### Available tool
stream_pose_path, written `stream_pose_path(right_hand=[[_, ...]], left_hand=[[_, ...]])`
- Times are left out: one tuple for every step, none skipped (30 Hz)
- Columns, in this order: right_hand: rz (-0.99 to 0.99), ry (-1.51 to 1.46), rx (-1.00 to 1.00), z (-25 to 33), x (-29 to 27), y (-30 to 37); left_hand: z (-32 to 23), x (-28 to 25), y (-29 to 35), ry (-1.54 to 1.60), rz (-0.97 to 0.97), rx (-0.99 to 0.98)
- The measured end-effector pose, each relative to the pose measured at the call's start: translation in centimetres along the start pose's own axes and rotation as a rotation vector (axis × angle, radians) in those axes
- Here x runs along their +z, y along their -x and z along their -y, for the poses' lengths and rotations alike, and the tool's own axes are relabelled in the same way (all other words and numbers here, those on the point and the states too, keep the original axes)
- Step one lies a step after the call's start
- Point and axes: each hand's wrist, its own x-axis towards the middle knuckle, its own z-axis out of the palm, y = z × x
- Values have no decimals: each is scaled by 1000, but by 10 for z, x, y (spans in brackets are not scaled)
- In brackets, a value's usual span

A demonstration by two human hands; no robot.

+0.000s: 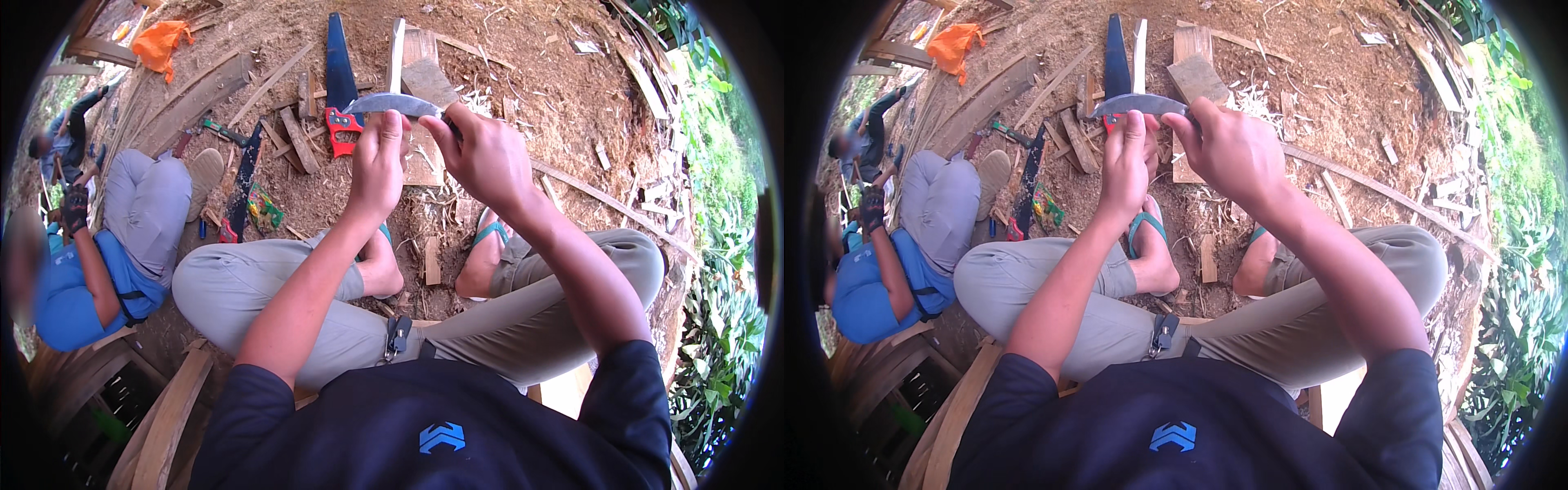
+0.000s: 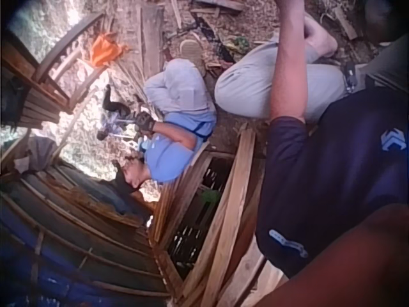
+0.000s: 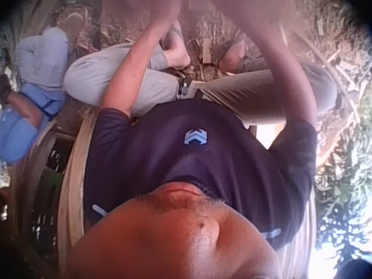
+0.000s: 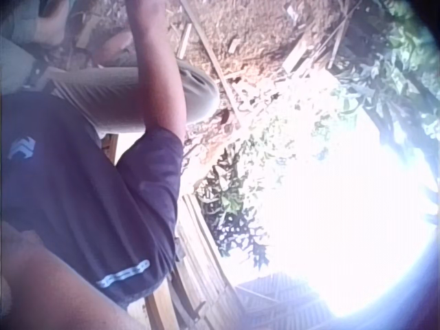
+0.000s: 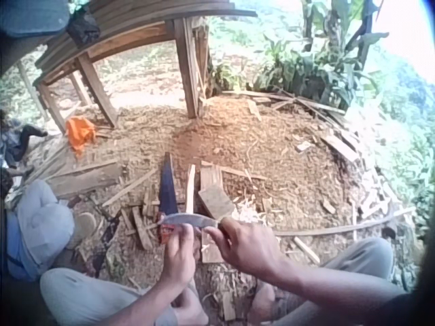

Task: The person sits on the ground and uses a curved knife to shave thin strips from a small piece of wood. They repeatedly scrape the blade along the wood, producing wood shavings that accumulate on the ground. The person occasionally pauses to inspect the wood piece.

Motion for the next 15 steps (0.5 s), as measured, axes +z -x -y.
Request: stream_pose_path(right_hand=[[24, -1, 17, 0, -1, 0], [48, -2, 33, 0, -3, 0], [71, -3, 50, -1, -5, 0], [76, -13, 45, -1, -6, -1], [81, -22, 40, 0, -9, -2], [85, -31, 35, 0, -11, -3], [105, -26, 44, 1, -14, -4], [125, -22, 52, 2, -18, -6], [144, -17, 61, 2, -21, -7], [152, -24, 62, 2, -22, -8], [160, -31, 63, 2, -24, -8], [169, -38, 63, 3, -26, -8], [173, -41, 62, 2, -28, -9], [178, -43, 60, 1, -29, -9], [183, -46, 58, 1, -31, -9]], left_hand=[[-1, 0, 0, 26, 42, -1], [-2, 0, -1, 52, 83, -1], [-3, -1, -2, 77, 125, -2], [-2, -2, -2, 70, 145, 13], [0, -5, -3, 62, 164, 28], [1, -6, -3, 54, 184, 44], [-2, -5, -3, 71, 210, 58], [-5, -3, -2, 88, 235, 73], [-8, -2, -1, 105, 261, 87], [-9, -2, -1, 91, 263, 90], [-11, -2, -1, 78, 265, 93], [-12, -2, -1, 64, 267, 96], [-12, -2, -2, 91, 272, 63], [-13, -3, -2, 119, 277, 31], [-13, -3, -2, 146, 282, -2]])
